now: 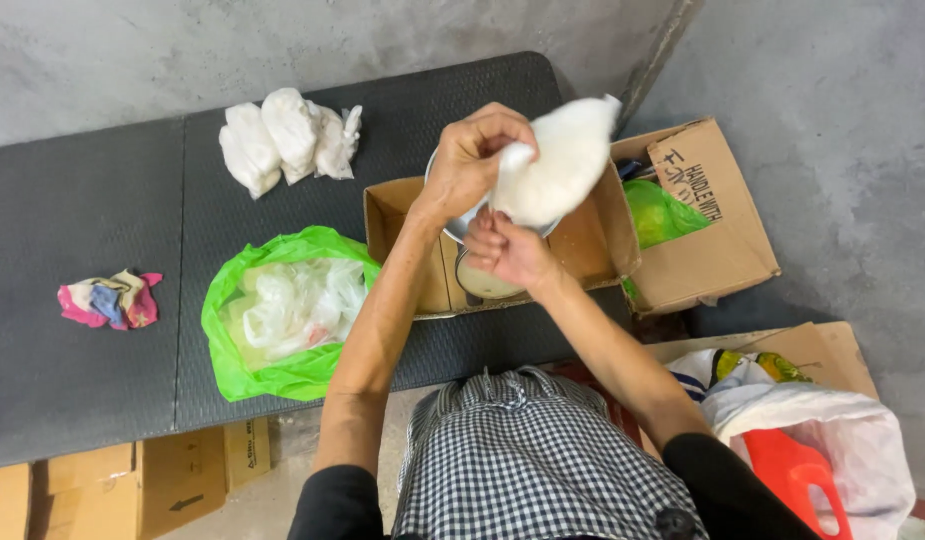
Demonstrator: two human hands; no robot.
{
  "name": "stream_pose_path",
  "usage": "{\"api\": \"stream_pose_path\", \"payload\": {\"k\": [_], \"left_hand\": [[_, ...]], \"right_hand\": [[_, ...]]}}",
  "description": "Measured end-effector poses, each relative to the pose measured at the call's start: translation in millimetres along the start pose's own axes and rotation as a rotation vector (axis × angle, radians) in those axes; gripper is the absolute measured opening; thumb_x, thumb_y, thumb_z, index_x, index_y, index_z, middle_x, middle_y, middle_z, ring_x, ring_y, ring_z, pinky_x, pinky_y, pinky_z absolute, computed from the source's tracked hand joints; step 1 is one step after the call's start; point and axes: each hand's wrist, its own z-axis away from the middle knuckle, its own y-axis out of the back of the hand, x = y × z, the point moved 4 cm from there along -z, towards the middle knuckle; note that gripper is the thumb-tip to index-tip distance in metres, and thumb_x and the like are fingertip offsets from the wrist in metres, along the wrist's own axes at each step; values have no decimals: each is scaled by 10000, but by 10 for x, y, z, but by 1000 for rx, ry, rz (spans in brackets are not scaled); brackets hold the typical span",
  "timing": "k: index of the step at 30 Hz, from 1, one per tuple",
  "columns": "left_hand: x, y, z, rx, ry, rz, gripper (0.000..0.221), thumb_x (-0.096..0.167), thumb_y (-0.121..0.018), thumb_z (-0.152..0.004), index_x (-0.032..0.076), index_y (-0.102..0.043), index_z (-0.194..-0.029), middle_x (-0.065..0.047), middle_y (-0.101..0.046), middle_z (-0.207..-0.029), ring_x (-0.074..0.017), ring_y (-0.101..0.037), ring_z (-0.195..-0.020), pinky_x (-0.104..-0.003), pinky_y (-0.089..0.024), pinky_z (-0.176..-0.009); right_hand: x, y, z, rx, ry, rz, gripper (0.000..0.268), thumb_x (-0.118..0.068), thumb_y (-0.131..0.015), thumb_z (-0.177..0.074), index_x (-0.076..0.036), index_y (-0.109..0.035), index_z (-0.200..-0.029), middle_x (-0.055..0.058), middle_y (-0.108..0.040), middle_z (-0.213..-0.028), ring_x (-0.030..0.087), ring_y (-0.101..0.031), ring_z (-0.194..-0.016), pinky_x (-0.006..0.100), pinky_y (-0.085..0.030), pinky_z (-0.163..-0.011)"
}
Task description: The recorder portions out a white fluffy material into bags, weighing them on a scale.
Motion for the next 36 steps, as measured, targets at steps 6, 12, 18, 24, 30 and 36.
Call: {"api": "stream_pose_path", "payload": {"k": [6, 12, 18, 24, 30, 36], "left_hand": [[302, -277, 217, -138, 33, -273, 63, 75, -794, -895, 86, -768, -952, 16, -667, -941, -94, -660, -869, -273, -545, -770], [133, -68, 382, 14, 17, -603, 87, 46, -779, -870, 33, -707, -918, -49, -618, -853, -135, -613, -755, -285, -500, -683], [-683, 230, 428, 425, 97, -449, 94, -18, -644, -899, 39, -685, -962, -45, -648, -794, -109, -581, -703, -269, -495, -659], [-1111, 304, 438, 580, 267, -373, 270, -36, -551, -838, 25, -745, -1014, -54, -694, -775, -110, -618, -637, -256, -494, -582], [-1502, 387, 524, 540, 436, -104, 276, -21, -511, -872, -8, -718, -1054, -62, -710, -824, -120, -631, -649, -274, -531, -592], [-1575, 305, 620, 786, 428, 121, 213, 149, -608, -1024, -40, -700, -1060, -66, -692, -840, -112, -618, -670, -263, -541, -604]], "right_hand": [[-836, -574, -102, 48, 589, 894, 316, -309, -693, -1021, -112, -637, -1262, 11, -624, -1189, 160, -627, -1141, 331, -535, -1068], [-1450, -519, -53, 200, 97, 1510, 172, -185, -673, -992, -30, -711, -1057, 30, -698, -967, 165, -621, -925, 318, -517, -823], [-1192, -931, -27, 201, 327, 2129, 188, -175, -613, -999, 4, -662, -970, 158, -626, -869, 319, -627, -815, 423, -488, -737], [-1058, -610, -106, 329, 334, 1981, 213, -192, -604, -1006, 6, -656, -947, 151, -630, -842, 282, -609, -769, 409, -478, -711], [-1052, -175, -188, 525, 152, 1315, 155, -144, -646, -1025, -2, -700, -991, 56, -656, -848, 119, -567, -764, 272, -487, -671], [-845, -204, -128, 438, 301, 1348, 247, -8, -747, -872, -11, -650, -1099, 62, -711, -1045, 90, -683, -938, 247, -585, -835]]}}
